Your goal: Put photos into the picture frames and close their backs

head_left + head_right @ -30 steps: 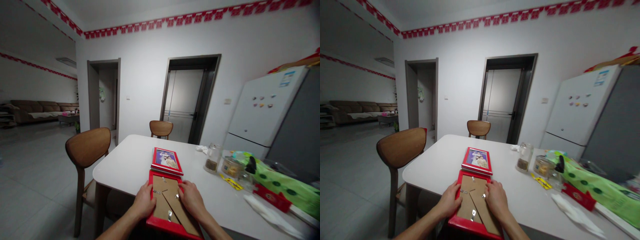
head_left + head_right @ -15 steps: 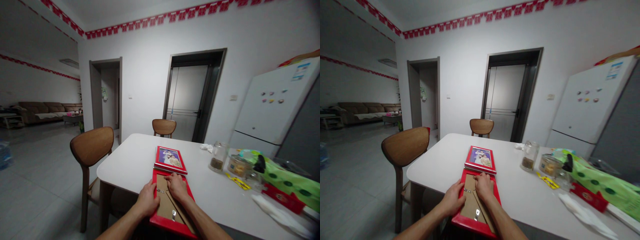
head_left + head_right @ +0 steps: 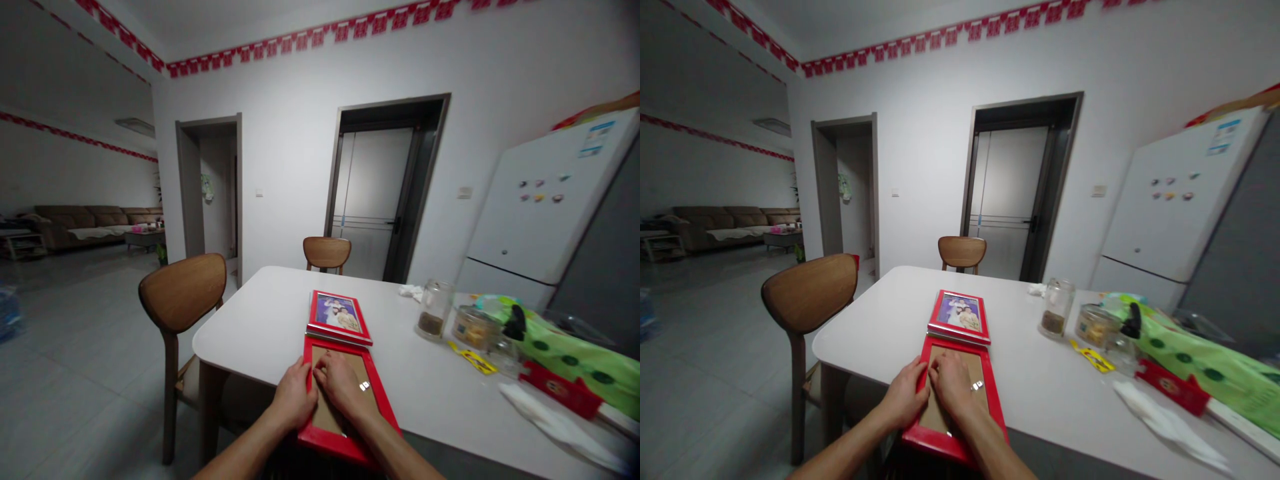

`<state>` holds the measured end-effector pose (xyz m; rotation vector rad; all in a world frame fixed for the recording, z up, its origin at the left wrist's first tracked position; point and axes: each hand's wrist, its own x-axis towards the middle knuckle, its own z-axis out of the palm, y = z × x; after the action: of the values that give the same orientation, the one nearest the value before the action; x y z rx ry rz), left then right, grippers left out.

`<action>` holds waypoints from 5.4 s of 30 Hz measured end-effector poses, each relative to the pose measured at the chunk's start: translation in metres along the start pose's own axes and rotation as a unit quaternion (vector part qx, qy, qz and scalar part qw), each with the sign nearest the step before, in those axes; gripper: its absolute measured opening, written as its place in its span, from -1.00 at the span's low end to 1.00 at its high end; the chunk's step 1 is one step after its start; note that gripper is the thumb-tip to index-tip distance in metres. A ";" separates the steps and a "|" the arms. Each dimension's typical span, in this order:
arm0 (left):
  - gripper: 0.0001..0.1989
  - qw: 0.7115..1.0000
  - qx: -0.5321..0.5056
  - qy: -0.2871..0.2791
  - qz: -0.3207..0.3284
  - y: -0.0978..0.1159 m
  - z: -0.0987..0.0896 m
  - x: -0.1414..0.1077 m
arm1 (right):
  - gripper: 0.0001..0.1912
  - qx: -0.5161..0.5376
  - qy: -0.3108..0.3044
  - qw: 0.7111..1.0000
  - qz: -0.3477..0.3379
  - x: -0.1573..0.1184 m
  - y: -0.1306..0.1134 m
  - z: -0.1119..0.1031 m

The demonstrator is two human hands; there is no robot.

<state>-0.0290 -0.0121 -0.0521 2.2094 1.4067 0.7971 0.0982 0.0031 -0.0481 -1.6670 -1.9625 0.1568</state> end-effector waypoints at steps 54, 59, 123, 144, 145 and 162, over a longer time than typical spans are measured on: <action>-0.75 0.939 -0.295 0.075 -0.161 -0.050 -0.048 0.016 | -0.58 0.050 0.020 0.996 0.073 -0.041 0.014 -0.066; -0.79 0.940 -0.256 0.080 -0.210 -0.090 -0.069 0.014 | -0.51 -0.089 -0.025 0.984 0.155 -0.054 0.063 -0.066; -0.35 0.981 0.124 -0.020 0.146 0.000 -0.011 -0.056 | -0.53 -0.031 -0.039 0.977 0.208 -0.058 0.113 -0.067; -0.51 0.773 -0.625 0.095 -0.046 0.068 -0.007 -0.032 | -0.68 0.673 0.016 0.689 0.266 -0.062 -0.007 -0.041; -0.49 0.760 -0.643 0.087 -0.046 0.068 0.000 -0.032 | -0.68 0.692 0.061 0.670 0.262 -0.061 -0.006 -0.043; -0.26 0.989 -0.050 -0.129 0.054 0.031 0.007 -0.058 | -0.61 0.462 -0.031 0.843 0.275 -0.047 0.068 -0.067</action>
<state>-0.0225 -0.0782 -0.0530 2.2318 1.1085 0.5773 0.1934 -0.0438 -0.0363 -1.4487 -1.0403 1.1754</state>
